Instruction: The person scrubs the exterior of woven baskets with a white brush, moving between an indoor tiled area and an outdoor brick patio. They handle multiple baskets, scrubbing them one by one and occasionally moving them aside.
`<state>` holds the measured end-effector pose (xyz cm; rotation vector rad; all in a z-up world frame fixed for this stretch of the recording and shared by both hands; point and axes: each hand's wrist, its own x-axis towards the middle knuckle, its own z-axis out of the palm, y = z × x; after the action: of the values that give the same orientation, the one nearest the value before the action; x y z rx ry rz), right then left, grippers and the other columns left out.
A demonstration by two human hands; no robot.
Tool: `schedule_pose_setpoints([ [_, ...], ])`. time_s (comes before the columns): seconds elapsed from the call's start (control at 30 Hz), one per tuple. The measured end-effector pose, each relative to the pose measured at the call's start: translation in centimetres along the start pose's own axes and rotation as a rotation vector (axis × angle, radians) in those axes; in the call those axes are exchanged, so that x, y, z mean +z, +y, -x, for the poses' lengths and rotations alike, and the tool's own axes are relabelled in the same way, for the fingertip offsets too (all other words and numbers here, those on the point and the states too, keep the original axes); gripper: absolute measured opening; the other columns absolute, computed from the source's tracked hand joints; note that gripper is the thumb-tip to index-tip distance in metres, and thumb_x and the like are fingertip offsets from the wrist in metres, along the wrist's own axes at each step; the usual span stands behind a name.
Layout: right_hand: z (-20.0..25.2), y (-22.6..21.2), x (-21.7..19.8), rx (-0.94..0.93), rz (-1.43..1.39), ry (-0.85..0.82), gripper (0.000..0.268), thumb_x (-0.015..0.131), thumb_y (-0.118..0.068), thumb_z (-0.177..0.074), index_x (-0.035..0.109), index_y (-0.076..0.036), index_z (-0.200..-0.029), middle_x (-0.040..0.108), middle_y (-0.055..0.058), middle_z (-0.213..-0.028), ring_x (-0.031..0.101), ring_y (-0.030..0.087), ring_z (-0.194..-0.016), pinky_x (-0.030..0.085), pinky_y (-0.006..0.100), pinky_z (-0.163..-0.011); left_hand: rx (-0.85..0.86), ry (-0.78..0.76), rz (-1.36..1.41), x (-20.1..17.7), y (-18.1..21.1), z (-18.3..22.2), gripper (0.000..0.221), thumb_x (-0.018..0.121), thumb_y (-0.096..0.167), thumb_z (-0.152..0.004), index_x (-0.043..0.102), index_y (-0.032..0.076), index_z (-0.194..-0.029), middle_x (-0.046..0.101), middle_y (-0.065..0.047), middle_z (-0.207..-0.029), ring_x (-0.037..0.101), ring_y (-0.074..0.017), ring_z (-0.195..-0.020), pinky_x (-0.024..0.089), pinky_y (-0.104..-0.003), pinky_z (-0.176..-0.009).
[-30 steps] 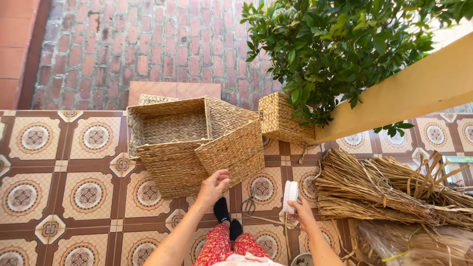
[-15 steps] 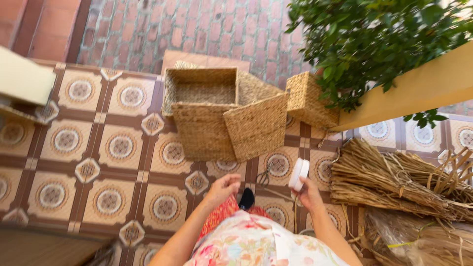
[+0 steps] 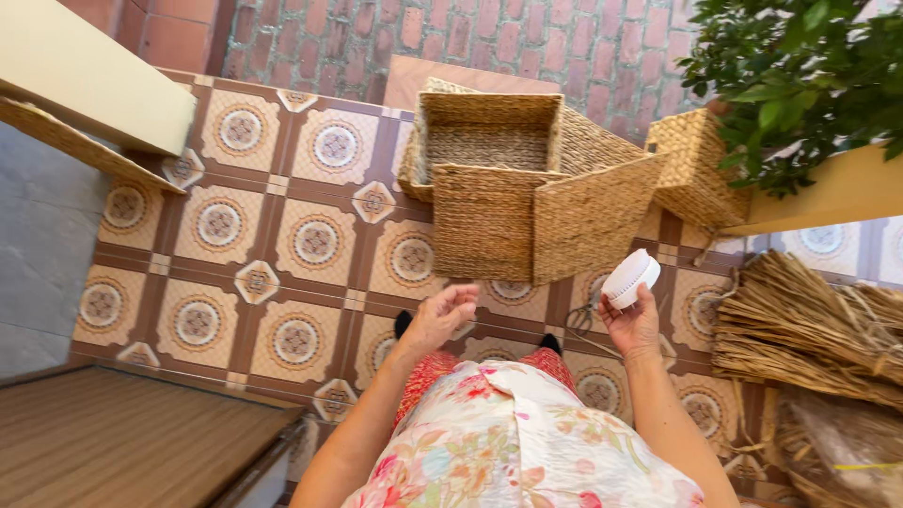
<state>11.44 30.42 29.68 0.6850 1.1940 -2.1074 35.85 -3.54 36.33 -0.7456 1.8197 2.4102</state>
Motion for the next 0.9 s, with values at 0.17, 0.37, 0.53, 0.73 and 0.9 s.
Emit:
schedule_pose_setpoints([
  [0.17, 0.5, 6.8, 8.2, 0.004, 0.023, -0.064, 0.063, 0.071, -0.043, -0.087, 0.053, -0.010, -0.138, 0.066, 0.010, -0.121, 0.068, 0.030, -0.105, 0.057, 0.046, -0.085, -0.102, -0.002, 0.106, -10.8, -0.5, 3.2, 0.037, 0.069, 0.012, -0.097, 0.065, 0.007, -0.134, 0.069, -0.002, -0.111, 0.063, -0.0091, -0.095, 0.055, -0.026, -0.085],
  [0.37, -0.3, 12.3, 14.6, 0.075, 0.102, -0.072, 0.056, 0.070, -0.040, -0.088, 0.056, -0.012, -0.135, 0.067, 0.009, -0.121, 0.068, 0.027, -0.104, 0.056, 0.044, -0.084, -0.077, 0.215, -0.131, -19.6, 3.2, 3.8, 0.034, 0.066, 0.012, -0.097, 0.067, 0.006, -0.130, 0.072, -0.003, -0.111, 0.065, -0.0095, -0.097, 0.054, -0.025, -0.087],
  [0.53, -3.6, 14.3, 20.1, 0.089, 0.086, 0.042, 0.058, 0.070, -0.048, -0.089, 0.057, -0.010, -0.131, 0.069, 0.008, -0.114, 0.069, 0.025, -0.101, 0.056, 0.041, -0.080, -0.056, 0.099, 0.007, -20.2, 5.4, 0.8, 0.033, 0.066, 0.012, -0.097, 0.067, 0.005, -0.129, 0.072, -0.005, -0.111, 0.065, -0.0111, -0.097, 0.056, -0.027, -0.088],
  [0.73, -9.8, 15.5, 27.5, 0.025, 0.096, -0.015, 0.059, 0.071, -0.048, -0.092, 0.059, -0.003, -0.129, 0.070, 0.011, -0.111, 0.070, 0.025, -0.096, 0.057, 0.037, -0.074, -0.135, 0.010, -0.214, -26.5, 8.9, -5.5, 0.035, 0.066, 0.014, -0.096, 0.067, 0.008, -0.130, 0.074, -0.004, -0.110, 0.065, -0.0097, -0.096, 0.054, -0.026, -0.083],
  [0.9, -15.3, 14.7, 35.7, 0.033, 0.078, 0.008, 0.053, 0.069, -0.046, -0.088, 0.062, -0.009, -0.126, 0.071, 0.008, -0.106, 0.069, 0.023, -0.090, 0.057, 0.038, -0.069, -0.147, 0.155, -0.290, -33.2, 12.8, -12.1, 0.038, 0.066, 0.014, -0.095, 0.065, 0.010, -0.132, 0.074, -0.004, -0.112, 0.066, -0.0101, -0.092, 0.055, -0.026, -0.082],
])
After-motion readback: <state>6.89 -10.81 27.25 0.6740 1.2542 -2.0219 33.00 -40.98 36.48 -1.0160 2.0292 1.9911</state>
